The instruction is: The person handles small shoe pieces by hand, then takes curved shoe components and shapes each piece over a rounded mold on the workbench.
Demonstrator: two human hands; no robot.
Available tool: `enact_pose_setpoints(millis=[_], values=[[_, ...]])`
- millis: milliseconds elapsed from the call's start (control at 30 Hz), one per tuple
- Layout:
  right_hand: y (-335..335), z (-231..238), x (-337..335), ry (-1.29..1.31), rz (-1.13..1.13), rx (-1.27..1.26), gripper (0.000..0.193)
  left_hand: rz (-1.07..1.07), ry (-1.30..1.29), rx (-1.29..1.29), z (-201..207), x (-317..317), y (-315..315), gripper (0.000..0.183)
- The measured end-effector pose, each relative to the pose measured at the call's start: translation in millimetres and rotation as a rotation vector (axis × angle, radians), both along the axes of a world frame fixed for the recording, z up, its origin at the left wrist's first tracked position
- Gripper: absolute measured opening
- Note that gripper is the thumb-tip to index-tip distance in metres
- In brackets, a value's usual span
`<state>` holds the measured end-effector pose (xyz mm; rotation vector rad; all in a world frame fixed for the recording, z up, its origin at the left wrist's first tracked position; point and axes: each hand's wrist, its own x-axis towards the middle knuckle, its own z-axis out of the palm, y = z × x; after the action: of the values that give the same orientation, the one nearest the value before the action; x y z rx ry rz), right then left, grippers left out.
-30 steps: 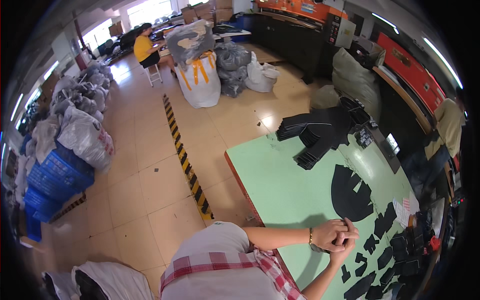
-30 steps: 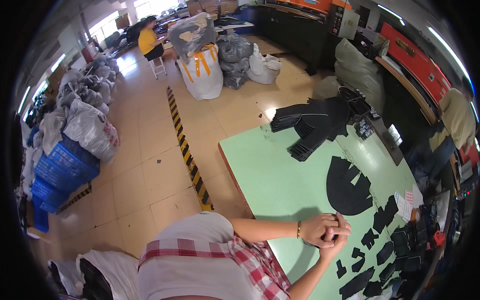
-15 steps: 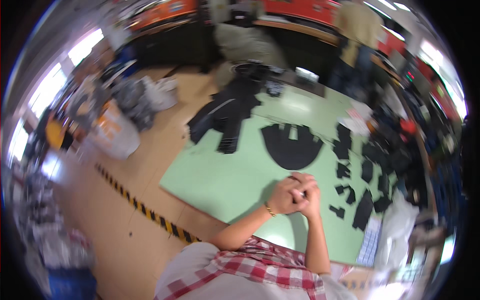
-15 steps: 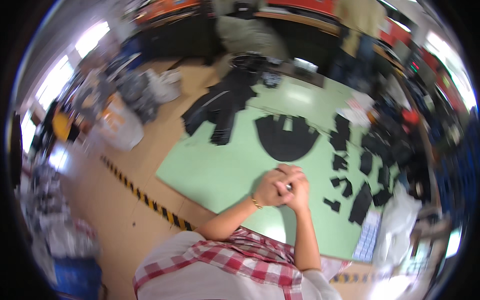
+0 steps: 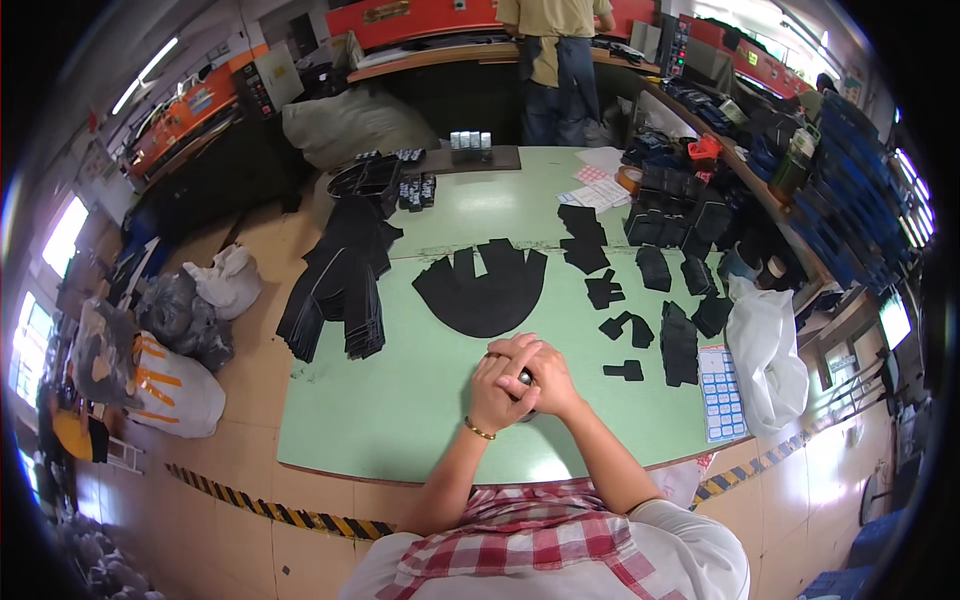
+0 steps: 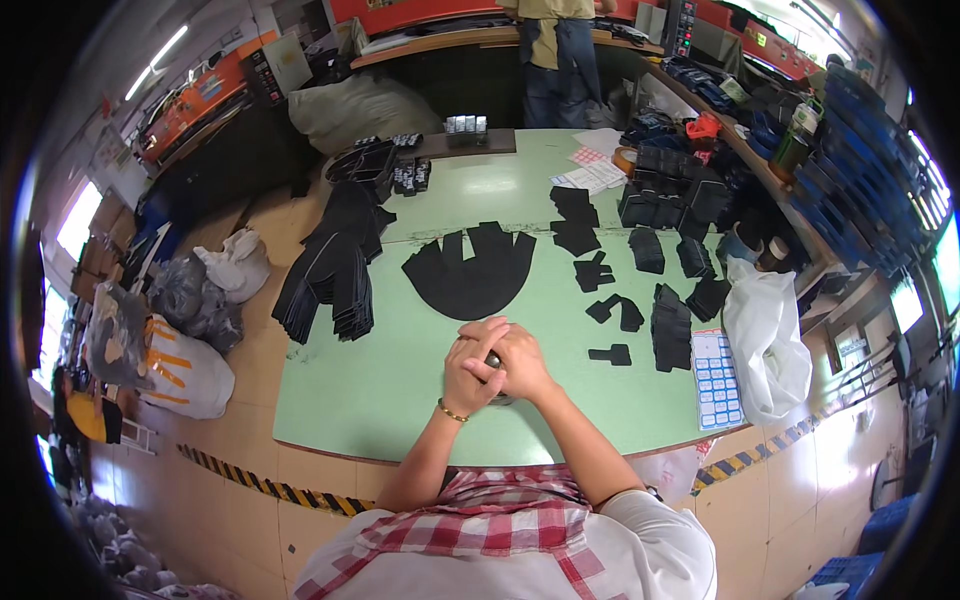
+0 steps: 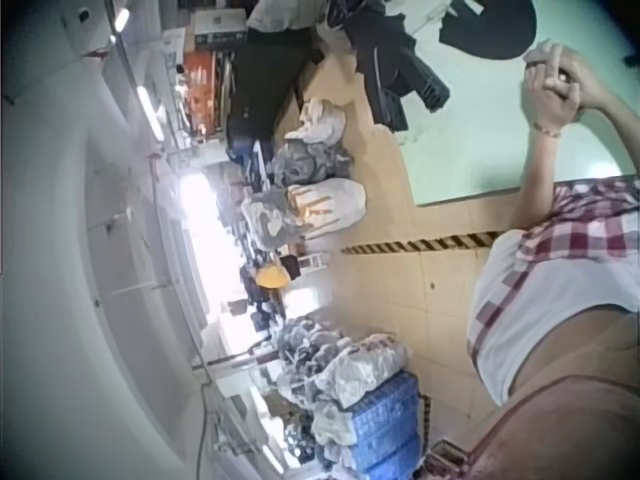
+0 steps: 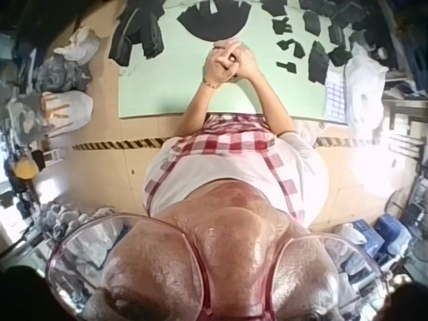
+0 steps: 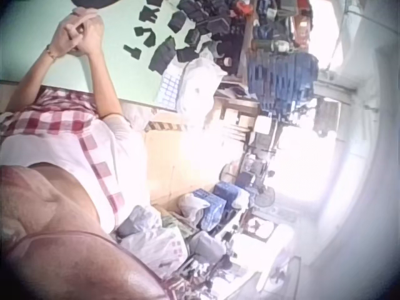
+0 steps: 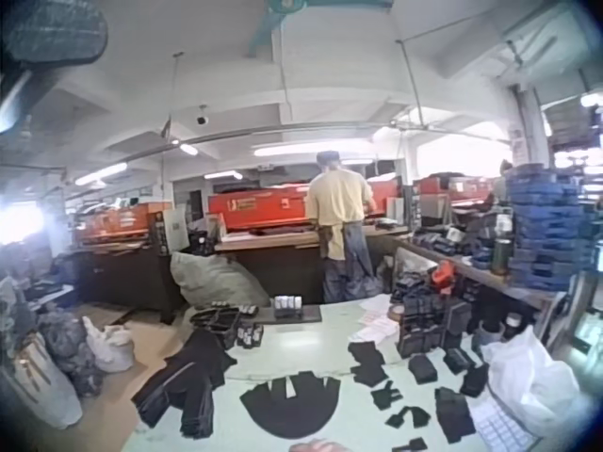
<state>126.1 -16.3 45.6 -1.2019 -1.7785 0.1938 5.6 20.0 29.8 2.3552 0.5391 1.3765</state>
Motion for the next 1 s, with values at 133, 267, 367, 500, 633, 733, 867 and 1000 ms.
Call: enact_pose_setpoints(millis=[133, 267, 367, 500, 633, 733, 867, 1000], values=[[-0.5, 3.0, -1.1, 0.019, 0.005, -0.010, 0.043, 0.002, -0.004, -0.004, -1.5, -0.4, 1.1, 0.058], [-0.1, 3.8, -1.2, 0.016, 0.011, 0.002, 0.043, 0.005, -0.017, 0.001, -1.4, 0.4, 1.8, 0.055], [0.7, 2.2, -0.7, 0.019, 0.016, 0.009, 0.043, 0.000, -0.022, 0.002, -0.7, 0.3, 1.4, 0.055], [0.6, 0.7, -0.8, 0.011, -0.001, 0.023, 0.044, -0.012, -0.010, 0.014, 0.3, 0.4, 1.7, 0.057], [0.3, 2.2, -1.4, 0.027, -0.001, 0.020, 0.045, -0.013, -0.010, 0.020, -0.1, 0.4, 2.0, 0.057], [-3.7, 9.0, -2.2, 0.029, 0.001, 0.027, 0.046, -0.012, -0.007, 0.006, -0.1, -0.2, 2.2, 0.057], [-4.4, 10.8, -2.5, 0.034, 0.006, 0.023, 0.048, -0.002, -0.010, 0.011, -0.8, 0.0, 2.3, 0.058], [0.7, 2.8, -1.1, 0.025, 0.001, 0.016, 0.047, -0.006, -0.017, 0.005, -0.4, 1.3, 2.0, 0.058]])
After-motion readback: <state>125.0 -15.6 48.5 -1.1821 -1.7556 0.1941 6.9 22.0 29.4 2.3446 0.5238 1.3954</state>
